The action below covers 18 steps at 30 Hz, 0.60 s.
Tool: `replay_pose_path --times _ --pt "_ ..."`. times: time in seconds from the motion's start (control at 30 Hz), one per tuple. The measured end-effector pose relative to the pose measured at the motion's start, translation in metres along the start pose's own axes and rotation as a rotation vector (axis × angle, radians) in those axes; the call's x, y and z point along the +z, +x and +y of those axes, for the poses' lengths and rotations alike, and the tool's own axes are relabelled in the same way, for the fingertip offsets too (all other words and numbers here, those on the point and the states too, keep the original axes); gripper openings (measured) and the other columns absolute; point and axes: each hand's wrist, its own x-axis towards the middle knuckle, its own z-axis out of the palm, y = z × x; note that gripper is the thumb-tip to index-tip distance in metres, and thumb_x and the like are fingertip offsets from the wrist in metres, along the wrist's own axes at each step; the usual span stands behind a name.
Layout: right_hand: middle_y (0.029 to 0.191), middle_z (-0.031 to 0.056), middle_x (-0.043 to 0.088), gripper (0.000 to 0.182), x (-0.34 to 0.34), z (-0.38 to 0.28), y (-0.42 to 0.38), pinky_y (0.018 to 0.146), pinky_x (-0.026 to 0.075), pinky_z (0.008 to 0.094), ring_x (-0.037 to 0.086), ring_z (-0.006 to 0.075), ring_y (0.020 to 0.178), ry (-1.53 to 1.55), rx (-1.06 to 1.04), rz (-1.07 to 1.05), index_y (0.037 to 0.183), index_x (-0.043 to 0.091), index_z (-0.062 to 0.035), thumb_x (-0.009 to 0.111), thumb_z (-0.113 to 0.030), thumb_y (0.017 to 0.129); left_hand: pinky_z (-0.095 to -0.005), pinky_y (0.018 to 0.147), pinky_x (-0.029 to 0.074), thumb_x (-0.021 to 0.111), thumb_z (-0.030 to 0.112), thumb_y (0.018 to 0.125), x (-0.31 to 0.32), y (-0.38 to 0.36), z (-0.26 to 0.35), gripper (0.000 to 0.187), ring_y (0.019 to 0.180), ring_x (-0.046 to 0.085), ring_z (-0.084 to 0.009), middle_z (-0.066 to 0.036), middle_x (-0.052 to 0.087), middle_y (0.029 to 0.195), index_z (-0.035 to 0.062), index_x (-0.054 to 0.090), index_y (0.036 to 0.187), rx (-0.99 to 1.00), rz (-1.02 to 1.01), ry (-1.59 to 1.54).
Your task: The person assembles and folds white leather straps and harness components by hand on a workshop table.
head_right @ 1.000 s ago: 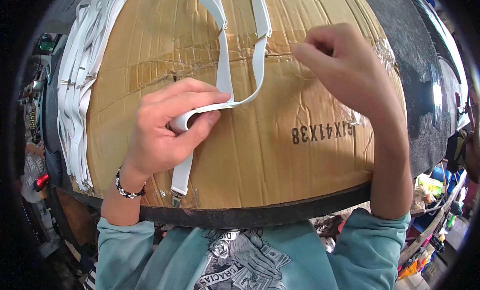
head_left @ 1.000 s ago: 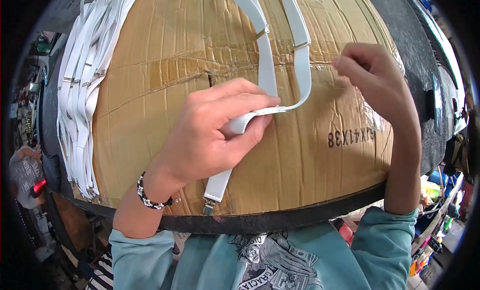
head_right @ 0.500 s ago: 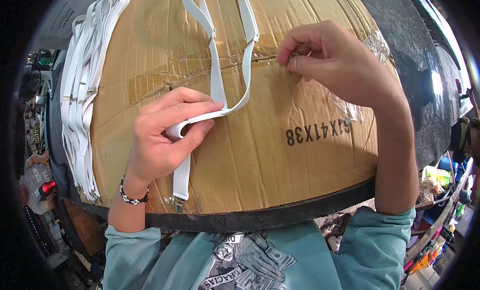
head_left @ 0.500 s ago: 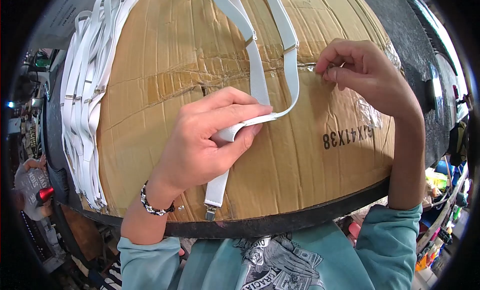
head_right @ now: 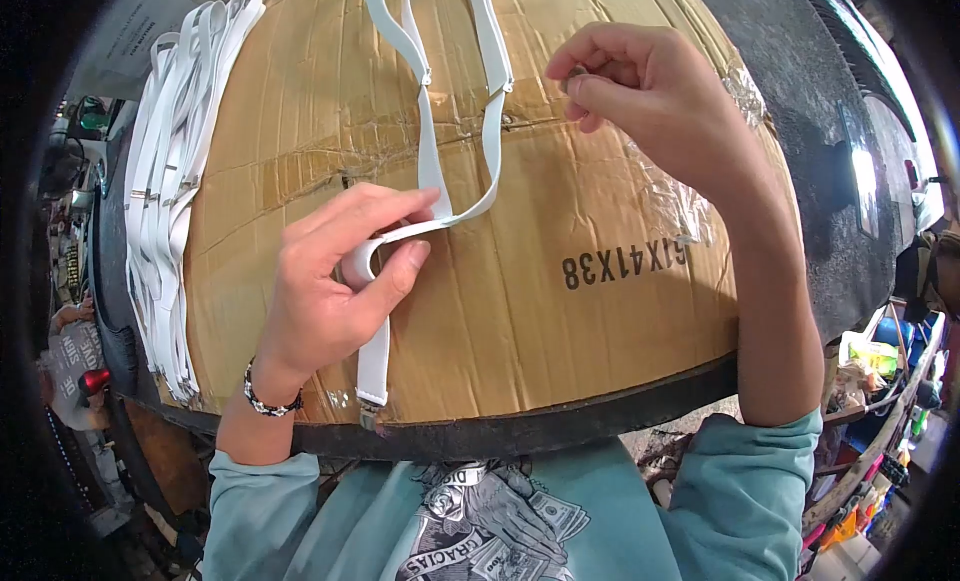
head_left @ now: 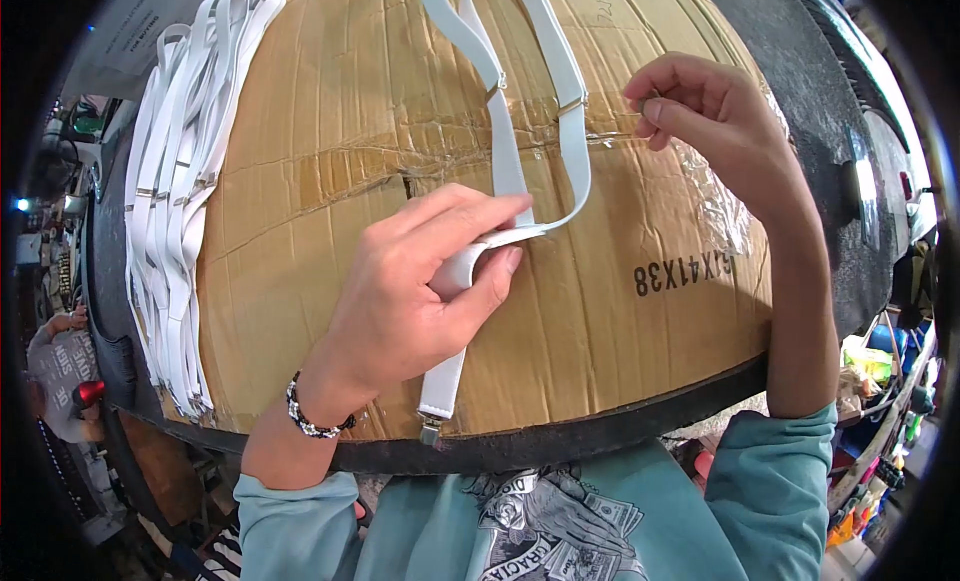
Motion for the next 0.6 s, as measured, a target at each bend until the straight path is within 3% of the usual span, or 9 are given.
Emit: replay_pose_path --times 0.17,0.27,0.4,0.47,0.6 --pt "0.094 0.0040 0.069 0.025 -0.004 -0.007 0.000 0.071 0.050 0.0233 0.063 0.0068 0.082 -0.048 0.013 0.059 0.118 0.070 0.0033 0.064 -0.003 0.095 -0.0314 0.064 0.052 0.072 -0.002 0.088 -0.008 -0.004 0.014 0.026 0.079 0.066 -0.0200 -0.011 0.068 0.098 -0.0018 0.072 0.114 0.043 -0.102 0.207" --pt "0.085 0.0007 0.067 0.025 -0.007 -0.016 -0.006 0.071 0.049 0.0228 0.060 0.0049 0.080 -0.137 -0.103 0.105 0.116 0.071 0.0044 0.066 -0.007 0.095 -0.0339 0.064 0.052 0.074 -0.001 0.087 -0.014 -0.016 0.017 0.026 0.077 0.065 -0.0233 -0.011 0.066 0.096 -0.0011 0.072 0.113 0.095 -0.186 0.076" --pt "0.090 0.0008 0.065 0.030 0.022 -0.059 -0.040 0.071 0.046 0.0199 0.059 0.0046 0.081 0.137 -0.058 0.067 0.123 0.069 0.0032 0.068 0.000 0.093 -0.0364 0.065 0.050 0.078 0.001 0.082 -0.013 -0.029 0.006 0.032 0.074 0.062 -0.0259 -0.009 0.064 0.088 0.0022 0.073 0.114 0.197 -0.182 0.107" --pt "0.092 0.0012 0.066 0.027 0.045 -0.074 -0.063 0.070 0.048 0.0206 0.060 0.0054 0.082 0.168 0.016 0.055 0.116 0.069 0.0019 0.071 0.004 0.090 -0.0377 0.065 0.049 0.079 0.002 0.081 -0.015 -0.030 0.001 0.033 0.073 0.061 -0.0264 -0.008 0.062 0.085 0.0033 0.074 0.114 0.216 -0.194 0.118" --pt "0.091 0.0044 0.068 0.025 0.078 -0.076 -0.087 0.067 0.049 0.0242 0.063 0.0103 0.078 0.103 -0.146 0.011 0.107 0.075 -0.0004 0.073 0.008 0.084 -0.0390 0.064 0.047 0.081 0.003 0.079 -0.014 -0.035 -0.011 0.036 0.071 0.060 -0.0267 -0.008 0.060 0.082 0.0044 0.074 0.114 0.296 -0.168 0.071"
